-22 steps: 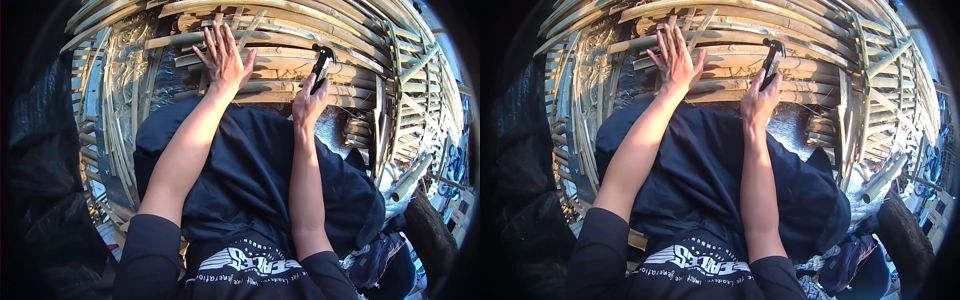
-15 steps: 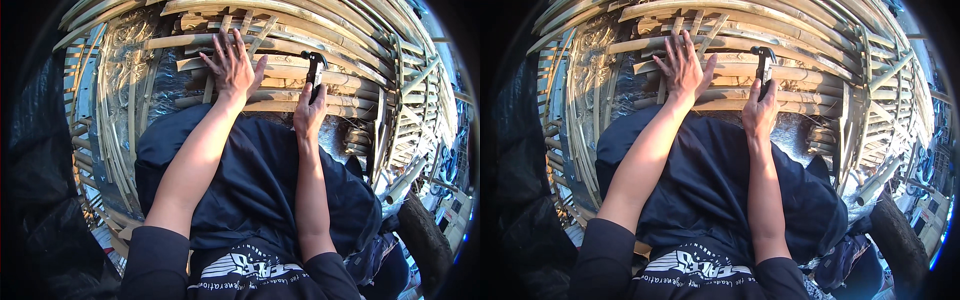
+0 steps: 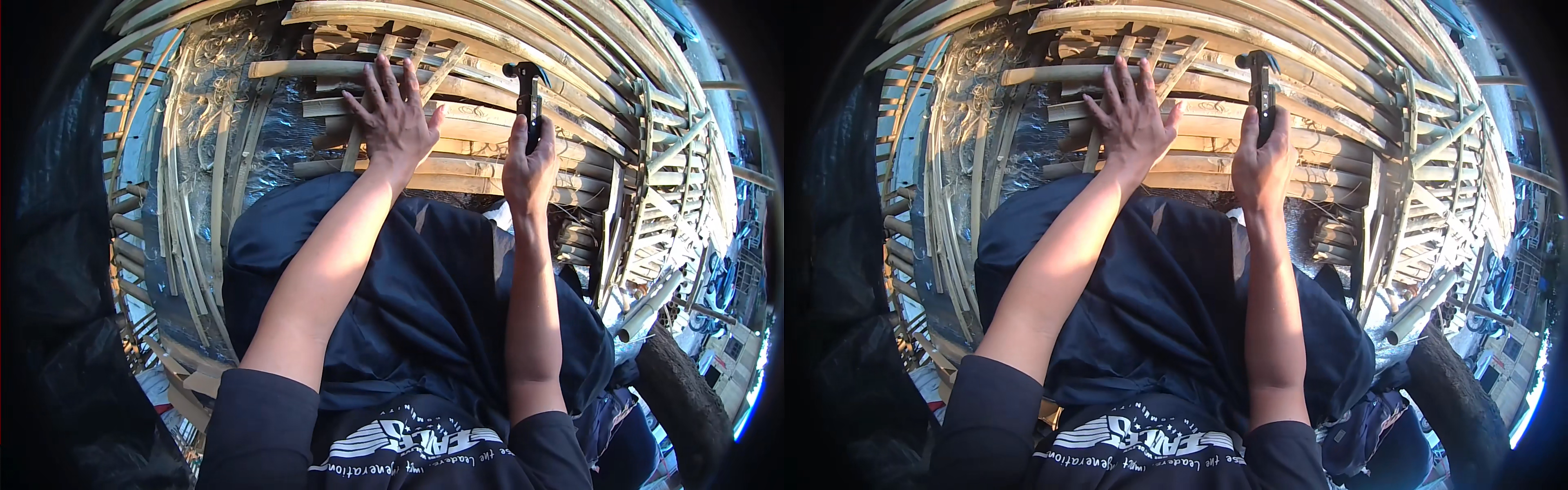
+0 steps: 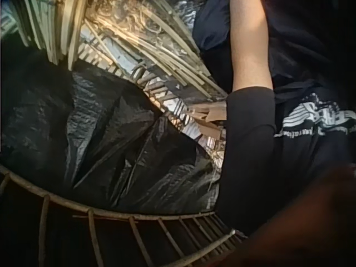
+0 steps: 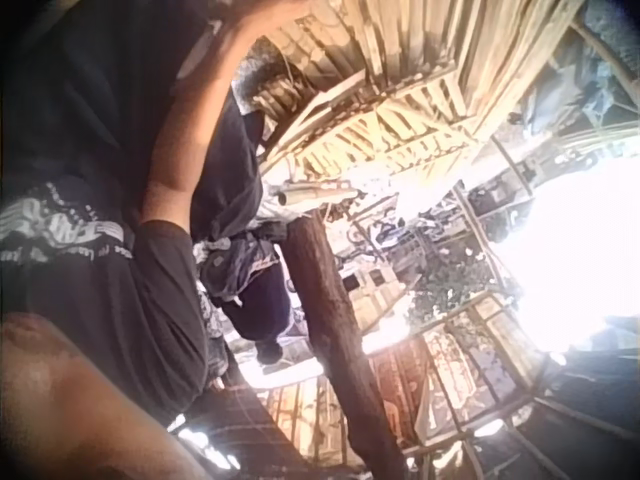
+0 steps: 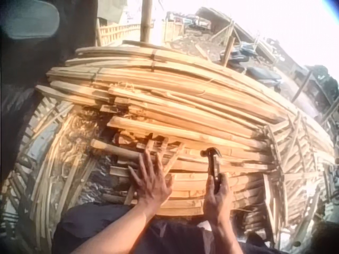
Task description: The person is assembling a bamboo panel by fitting bamboo strips into a frame and securing them using a hammer.
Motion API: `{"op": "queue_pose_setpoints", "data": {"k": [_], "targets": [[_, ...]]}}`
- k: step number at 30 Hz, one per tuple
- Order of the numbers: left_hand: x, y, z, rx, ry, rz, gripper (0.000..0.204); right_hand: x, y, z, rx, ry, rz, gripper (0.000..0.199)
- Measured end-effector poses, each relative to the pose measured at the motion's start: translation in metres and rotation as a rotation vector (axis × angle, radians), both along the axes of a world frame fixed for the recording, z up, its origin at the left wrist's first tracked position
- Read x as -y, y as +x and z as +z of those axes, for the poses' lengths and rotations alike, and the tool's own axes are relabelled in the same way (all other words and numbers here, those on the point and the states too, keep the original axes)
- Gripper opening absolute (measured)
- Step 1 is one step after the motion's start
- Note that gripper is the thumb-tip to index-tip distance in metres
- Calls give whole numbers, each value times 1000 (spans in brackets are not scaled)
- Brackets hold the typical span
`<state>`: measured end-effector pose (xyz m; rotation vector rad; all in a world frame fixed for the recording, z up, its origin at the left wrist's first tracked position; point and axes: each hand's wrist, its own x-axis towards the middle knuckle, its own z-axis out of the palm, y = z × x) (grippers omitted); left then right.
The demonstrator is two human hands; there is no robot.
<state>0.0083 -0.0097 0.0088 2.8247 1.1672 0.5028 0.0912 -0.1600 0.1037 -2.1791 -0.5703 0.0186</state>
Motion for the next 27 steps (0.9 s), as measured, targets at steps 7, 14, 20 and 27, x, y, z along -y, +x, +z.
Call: {"op": "queue_pose_setpoints", "data": {"k": [7,14,20,27], "targets": [[0,1,-1,8,5,19,91,-40,1,9,143,16,170,19],[2,0,-2,11,-33,5,88,-64,0,-20,38,-204,218,26],[-2,5,-15,38,-5,11,91,-61,0,-20,24,-269,200,29],[-1,2,-9,55,58,20,92,-54,-2,-13,57,-182,191,23]]}}
